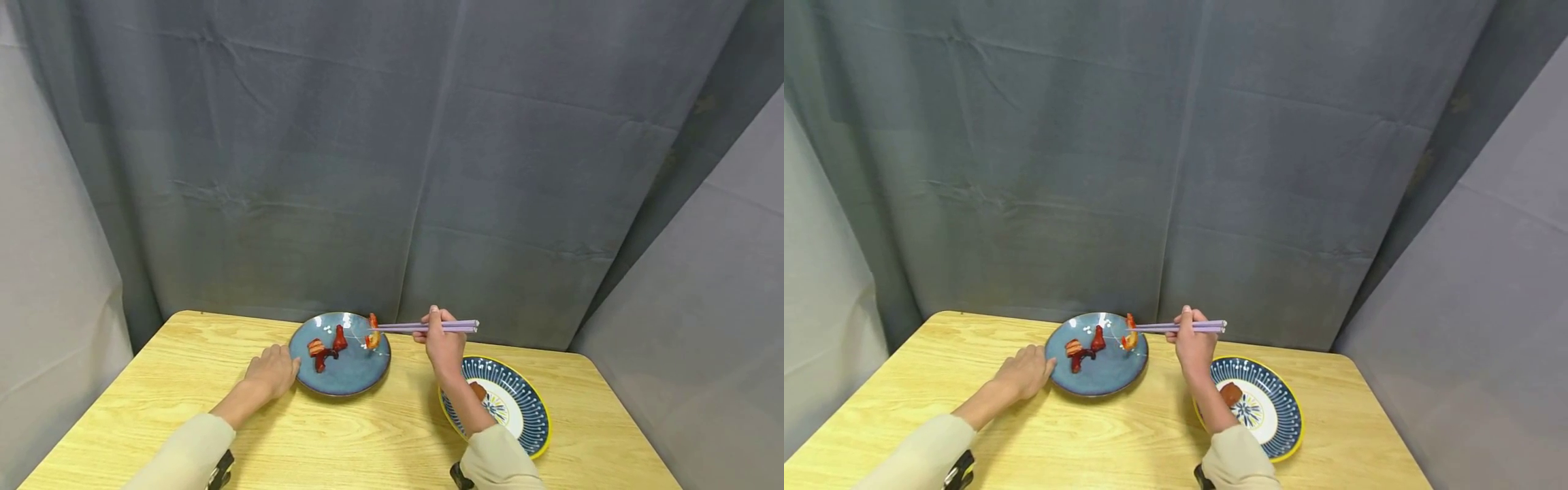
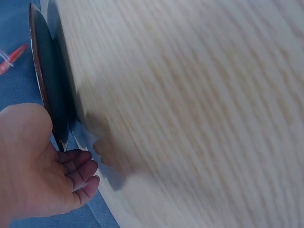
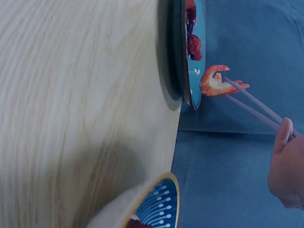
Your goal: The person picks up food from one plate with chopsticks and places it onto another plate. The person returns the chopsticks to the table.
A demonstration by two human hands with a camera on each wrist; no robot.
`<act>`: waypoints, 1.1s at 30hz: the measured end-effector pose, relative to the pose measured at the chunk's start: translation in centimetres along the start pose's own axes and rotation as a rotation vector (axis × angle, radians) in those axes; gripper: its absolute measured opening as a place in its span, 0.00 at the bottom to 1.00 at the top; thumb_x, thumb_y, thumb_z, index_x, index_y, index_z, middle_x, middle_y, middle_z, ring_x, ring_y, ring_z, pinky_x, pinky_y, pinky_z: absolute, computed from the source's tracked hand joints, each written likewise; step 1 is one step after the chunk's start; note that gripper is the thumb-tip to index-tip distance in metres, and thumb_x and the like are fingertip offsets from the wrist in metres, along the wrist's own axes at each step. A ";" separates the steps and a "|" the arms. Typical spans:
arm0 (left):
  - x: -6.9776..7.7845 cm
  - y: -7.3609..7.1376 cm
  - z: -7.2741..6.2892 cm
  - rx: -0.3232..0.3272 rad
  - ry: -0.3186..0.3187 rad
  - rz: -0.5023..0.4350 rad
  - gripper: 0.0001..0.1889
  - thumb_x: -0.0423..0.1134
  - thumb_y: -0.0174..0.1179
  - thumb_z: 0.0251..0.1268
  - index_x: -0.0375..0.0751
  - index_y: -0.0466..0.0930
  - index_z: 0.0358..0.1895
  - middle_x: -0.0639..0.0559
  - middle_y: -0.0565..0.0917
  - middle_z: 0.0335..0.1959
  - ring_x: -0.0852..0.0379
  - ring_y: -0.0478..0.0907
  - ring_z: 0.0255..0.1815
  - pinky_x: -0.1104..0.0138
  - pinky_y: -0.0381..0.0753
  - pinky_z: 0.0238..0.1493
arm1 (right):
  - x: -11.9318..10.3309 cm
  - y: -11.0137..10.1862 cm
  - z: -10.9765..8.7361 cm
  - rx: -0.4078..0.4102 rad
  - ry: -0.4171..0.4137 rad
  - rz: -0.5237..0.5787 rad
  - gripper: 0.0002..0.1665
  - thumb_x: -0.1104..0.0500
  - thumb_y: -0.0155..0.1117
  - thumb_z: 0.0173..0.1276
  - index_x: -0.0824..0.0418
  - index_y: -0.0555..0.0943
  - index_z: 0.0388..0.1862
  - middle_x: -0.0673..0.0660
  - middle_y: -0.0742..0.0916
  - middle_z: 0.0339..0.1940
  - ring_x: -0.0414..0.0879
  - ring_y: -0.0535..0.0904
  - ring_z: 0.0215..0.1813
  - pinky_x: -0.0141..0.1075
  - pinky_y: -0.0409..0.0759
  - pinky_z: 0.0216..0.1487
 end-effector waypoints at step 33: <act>-0.2 0.1 0.5 -0.013 -0.007 0.003 0.23 0.44 0.47 0.78 0.20 0.71 0.50 0.36 0.72 0.37 0.37 0.74 0.45 0.43 0.74 0.47 | -2.3 -8.8 1.6 0.053 -0.003 -0.013 0.27 0.52 0.51 0.80 0.78 0.78 0.36 0.57 0.84 0.22 0.41 0.84 0.21 0.34 0.84 0.28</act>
Point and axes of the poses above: each hand's wrist, its own z-axis towards the middle knuckle, its own y-axis out of the palm, x = y × z, the point moved 8 cm from there along z, towards the middle knuckle
